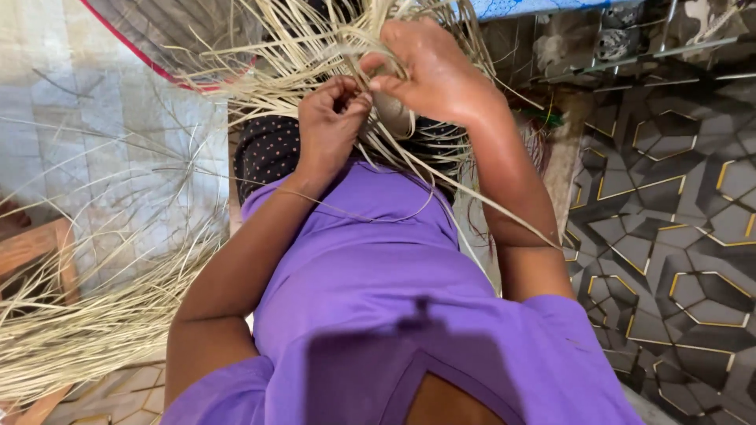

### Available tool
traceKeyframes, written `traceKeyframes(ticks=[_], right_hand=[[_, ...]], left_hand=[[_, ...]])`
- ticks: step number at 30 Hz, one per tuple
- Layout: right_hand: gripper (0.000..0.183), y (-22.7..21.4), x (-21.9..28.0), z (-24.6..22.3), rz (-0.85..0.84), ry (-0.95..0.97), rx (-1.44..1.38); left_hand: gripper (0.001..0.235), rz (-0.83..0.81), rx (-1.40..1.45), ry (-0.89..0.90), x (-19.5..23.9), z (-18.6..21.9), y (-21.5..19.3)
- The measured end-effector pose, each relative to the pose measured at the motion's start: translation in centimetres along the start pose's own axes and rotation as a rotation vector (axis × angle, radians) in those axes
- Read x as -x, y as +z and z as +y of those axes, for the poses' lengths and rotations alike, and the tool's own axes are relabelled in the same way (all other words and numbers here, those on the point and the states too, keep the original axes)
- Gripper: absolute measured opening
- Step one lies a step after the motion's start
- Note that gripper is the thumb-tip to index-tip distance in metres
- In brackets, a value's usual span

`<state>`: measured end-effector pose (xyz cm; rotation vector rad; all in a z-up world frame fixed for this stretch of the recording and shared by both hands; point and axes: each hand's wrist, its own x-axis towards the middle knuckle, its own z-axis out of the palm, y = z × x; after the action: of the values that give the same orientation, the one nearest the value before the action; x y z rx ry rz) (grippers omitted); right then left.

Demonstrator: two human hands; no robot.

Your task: Weaving and braiding thin natural fibers to assemble a decorative flower-like object.

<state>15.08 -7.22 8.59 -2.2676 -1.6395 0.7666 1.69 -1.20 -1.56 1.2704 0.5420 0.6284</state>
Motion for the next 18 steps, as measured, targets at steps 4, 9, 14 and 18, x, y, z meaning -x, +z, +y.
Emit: traceKeyframes(ticks=[4, 9, 14, 18], right_hand=[[0.009, 0.7, -0.2, 0.9, 0.168, -0.218, -0.041], [0.012, 2.1, -1.3, 0.9, 0.414, -0.409, 0.159], [0.009, 2.5, -0.8, 0.5, 0.465, -0.206, 0.142], [0.016, 2.0, 2.9, 0.4, 0.249, -0.077, -0.085]], left_hand=[[0.013, -0.035, -0.013, 0.003, -0.3, -0.3, -0.2], [0.036, 0.019, 0.104, 0.08, -0.5, -1.4, 0.3], [0.02, -0.004, -0.024, -0.005, -1.1, -1.3, 0.1], [0.036, -0.001, -0.023, 0.038, -1.1, -0.9, 0.3]])
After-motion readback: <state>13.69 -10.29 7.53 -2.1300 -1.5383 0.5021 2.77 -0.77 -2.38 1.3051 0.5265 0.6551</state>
